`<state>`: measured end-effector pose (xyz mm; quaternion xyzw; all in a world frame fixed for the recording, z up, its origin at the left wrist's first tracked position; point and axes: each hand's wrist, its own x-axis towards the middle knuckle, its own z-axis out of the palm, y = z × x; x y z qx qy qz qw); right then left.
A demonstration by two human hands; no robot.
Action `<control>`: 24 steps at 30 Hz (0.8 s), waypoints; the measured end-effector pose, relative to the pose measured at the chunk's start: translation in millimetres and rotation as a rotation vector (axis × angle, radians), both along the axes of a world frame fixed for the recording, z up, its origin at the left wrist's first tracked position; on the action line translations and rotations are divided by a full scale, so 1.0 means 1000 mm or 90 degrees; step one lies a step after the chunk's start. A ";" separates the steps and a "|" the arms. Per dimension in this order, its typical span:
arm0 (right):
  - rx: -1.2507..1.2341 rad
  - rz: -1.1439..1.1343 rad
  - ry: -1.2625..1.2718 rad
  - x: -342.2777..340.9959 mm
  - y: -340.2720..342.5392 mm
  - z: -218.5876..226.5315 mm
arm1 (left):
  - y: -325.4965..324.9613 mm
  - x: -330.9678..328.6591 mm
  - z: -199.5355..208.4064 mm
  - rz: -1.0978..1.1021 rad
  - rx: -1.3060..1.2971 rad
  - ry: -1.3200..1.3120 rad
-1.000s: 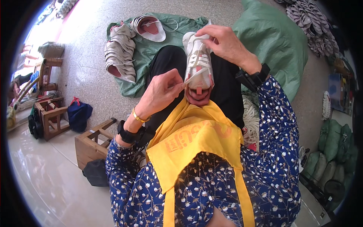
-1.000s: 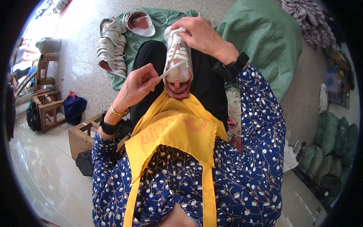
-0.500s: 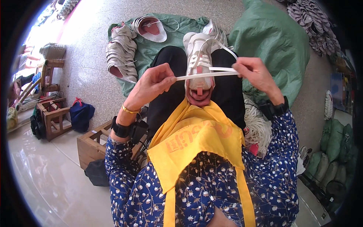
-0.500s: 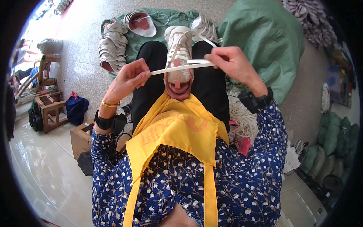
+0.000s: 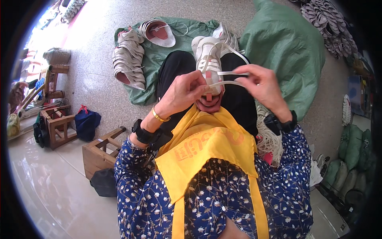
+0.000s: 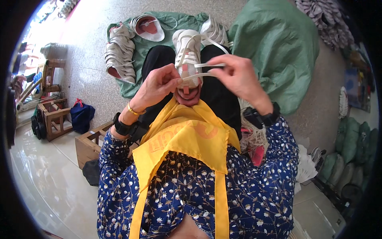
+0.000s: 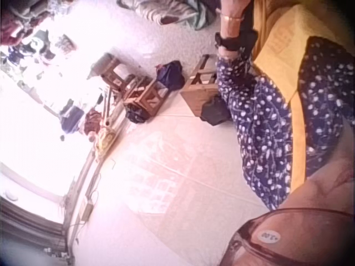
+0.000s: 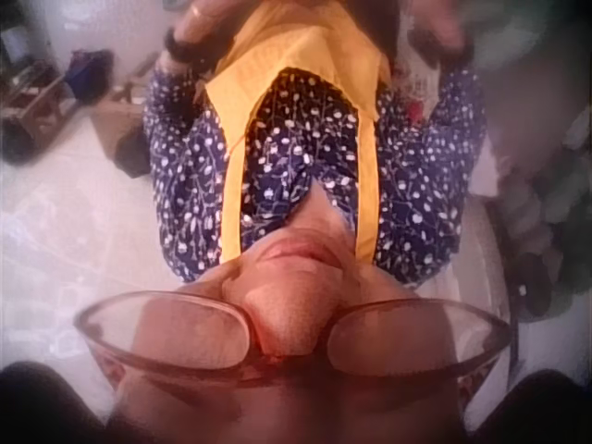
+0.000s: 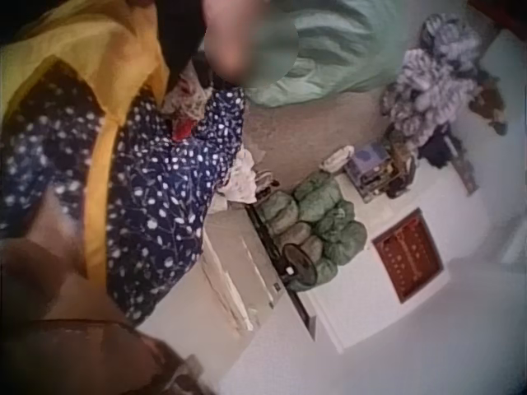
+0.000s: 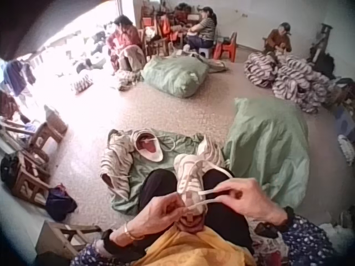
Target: The person sits on the floor and threads white shoelaces through the eyelets of a white sneaker. They pull the laces tight and tie a knot to secure them. The person then picks up a second shoe and begins the same lacing process.
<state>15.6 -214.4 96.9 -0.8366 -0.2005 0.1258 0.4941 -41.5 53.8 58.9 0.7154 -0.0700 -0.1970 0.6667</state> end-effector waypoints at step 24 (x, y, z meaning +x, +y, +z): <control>-0.089 -0.057 -0.140 -0.007 0.057 -0.041 | -0.014 0.010 -0.024 0.188 0.265 -0.365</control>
